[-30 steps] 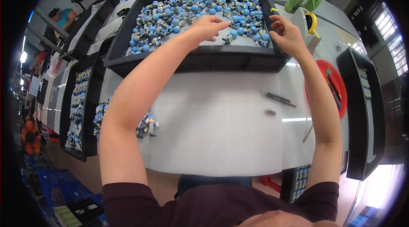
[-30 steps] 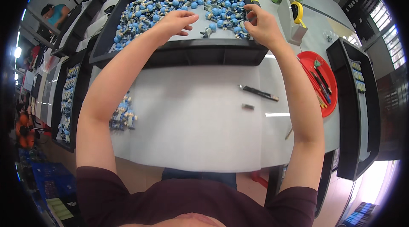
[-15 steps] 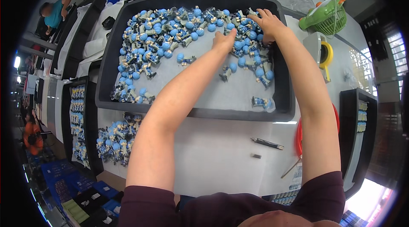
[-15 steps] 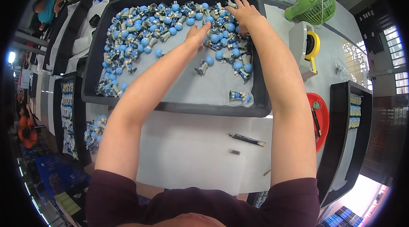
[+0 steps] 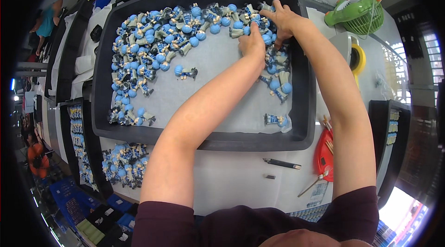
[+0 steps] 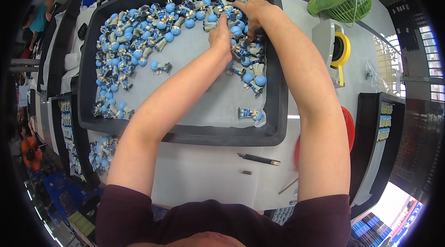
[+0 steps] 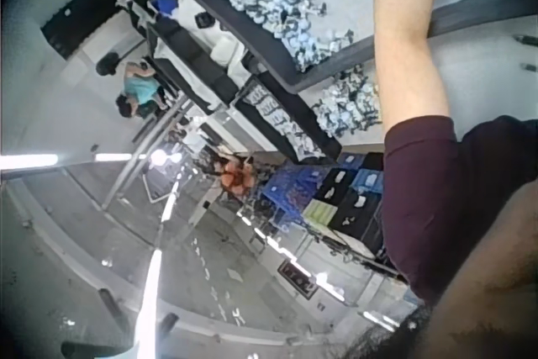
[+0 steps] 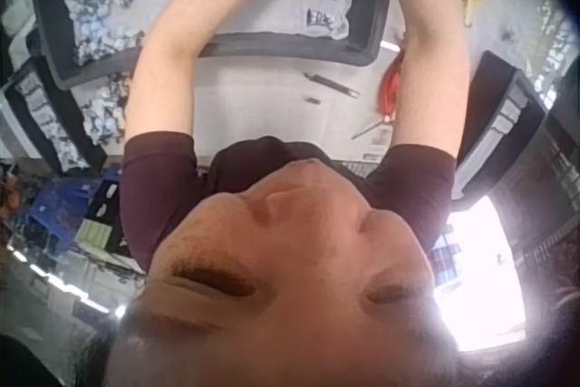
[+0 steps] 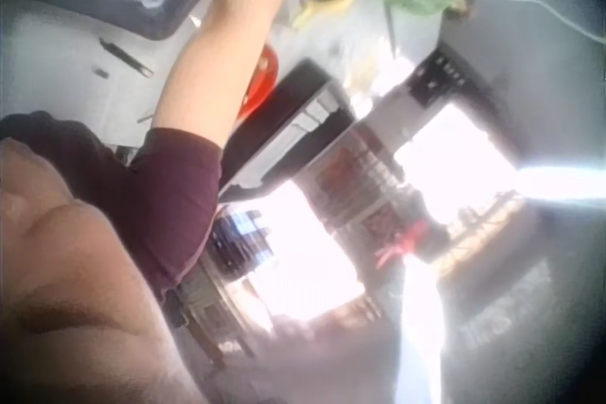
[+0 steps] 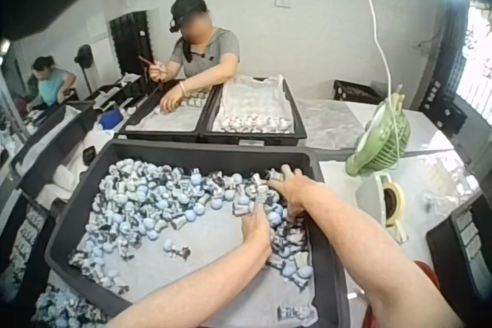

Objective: The person assembles small blue and white figurines by hand at a workbench. They pick up individual figurines, attach small accessories like hats or weapons, and place the completed units into a black tray. The process is repetitive, involving picking, assembling, and placing items one by one.

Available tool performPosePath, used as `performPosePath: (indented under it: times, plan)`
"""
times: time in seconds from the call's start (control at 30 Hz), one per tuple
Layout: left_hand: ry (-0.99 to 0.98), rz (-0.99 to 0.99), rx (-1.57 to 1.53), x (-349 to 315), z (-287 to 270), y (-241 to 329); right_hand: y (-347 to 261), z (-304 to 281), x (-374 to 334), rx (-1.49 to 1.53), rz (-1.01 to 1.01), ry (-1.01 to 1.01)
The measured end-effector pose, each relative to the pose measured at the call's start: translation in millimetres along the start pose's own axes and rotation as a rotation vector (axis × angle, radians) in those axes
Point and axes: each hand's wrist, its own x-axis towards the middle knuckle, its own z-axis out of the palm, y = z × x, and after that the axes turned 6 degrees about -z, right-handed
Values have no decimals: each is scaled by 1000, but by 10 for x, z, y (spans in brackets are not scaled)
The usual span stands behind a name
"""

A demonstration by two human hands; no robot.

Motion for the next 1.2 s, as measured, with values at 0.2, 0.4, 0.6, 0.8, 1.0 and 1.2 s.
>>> performPosePath:
  times: [0.2, 0.4, 0.6, 0.8, 1.0, 1.2]
  plan:
    - [-300, -216, -211, -70, -107, 223, -65, -79, -22, -22, -21, -36]
    - [-232, -55, -80, -323, -43, 322, -77, -107, -3, -21, -14, -64]
    - [-549, -121, -336, -65, -179, 224, -49, -22, -50, -27, -62, 45]
    - [-671, -105, -237, -177, -229, 363, -17, -80, -69, -2, -95, 56]
    - [-873, -120, -342, -127, -283, 337, -22, 5, 4, 72, -69, 34]
    - [-767, -109, -226, 12, -95, 287, -29, -61, -20, 99, -89, 41]
